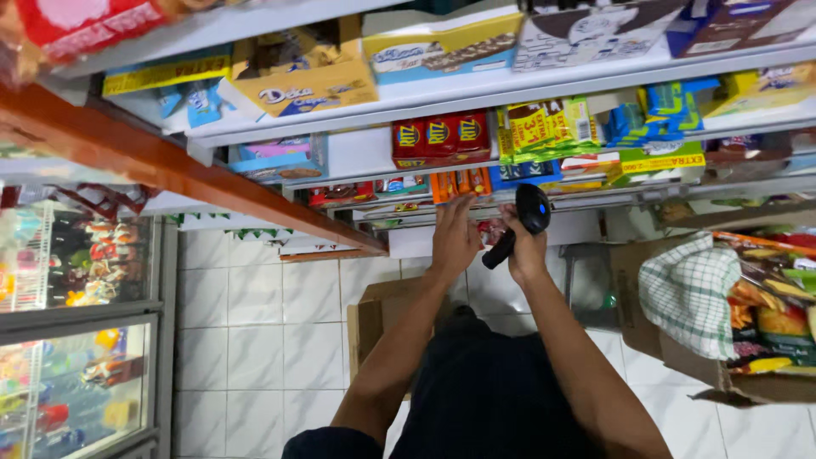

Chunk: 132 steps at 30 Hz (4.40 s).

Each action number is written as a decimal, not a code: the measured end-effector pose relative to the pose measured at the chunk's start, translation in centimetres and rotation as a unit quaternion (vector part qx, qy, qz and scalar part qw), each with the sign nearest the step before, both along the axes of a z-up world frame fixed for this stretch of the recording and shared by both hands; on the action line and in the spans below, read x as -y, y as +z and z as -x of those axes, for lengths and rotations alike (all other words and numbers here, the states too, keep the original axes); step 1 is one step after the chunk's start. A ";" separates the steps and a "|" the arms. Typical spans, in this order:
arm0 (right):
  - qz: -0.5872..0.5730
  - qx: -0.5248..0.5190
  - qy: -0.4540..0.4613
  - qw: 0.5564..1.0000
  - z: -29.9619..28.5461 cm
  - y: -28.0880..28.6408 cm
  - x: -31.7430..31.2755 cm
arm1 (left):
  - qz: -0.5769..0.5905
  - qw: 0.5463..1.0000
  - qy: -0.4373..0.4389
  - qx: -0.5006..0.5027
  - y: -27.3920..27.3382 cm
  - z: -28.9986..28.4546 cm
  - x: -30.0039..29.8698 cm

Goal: The person scans snack packages with a handheld scanner, places them in a box, and wipes down store shelves with a cloth and a spray bottle.

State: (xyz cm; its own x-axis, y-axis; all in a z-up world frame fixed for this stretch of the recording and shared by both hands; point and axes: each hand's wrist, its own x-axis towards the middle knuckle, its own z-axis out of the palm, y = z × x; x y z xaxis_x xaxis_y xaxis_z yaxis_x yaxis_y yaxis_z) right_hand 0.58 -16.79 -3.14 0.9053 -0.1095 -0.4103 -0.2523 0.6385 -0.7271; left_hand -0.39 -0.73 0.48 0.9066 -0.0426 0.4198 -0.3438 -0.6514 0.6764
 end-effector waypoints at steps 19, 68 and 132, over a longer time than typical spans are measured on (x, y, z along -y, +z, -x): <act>0.065 -0.024 -0.304 0.950 17.5 2.9 36.3 | 0.069 0.877 -0.441 -0.177 2.9 4.2 40.3; 0.062 0.113 -0.118 0.985 7.2 12.2 39.1 | 0.270 0.839 -0.229 -0.412 11.4 4.4 35.3; 0.125 -0.011 0.140 0.982 10.7 7.2 -0.4 | 0.144 0.986 0.075 0.034 3.4 7.2 -1.2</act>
State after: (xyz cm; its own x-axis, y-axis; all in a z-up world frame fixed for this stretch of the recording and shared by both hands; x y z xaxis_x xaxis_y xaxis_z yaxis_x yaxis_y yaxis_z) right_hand -10.17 -16.34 4.09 0.9057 0.0432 -0.4218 -0.4098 0.3444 -0.8447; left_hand -7.60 0.51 3.85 0.8631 0.2194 0.4549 -0.3095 -0.4819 0.8198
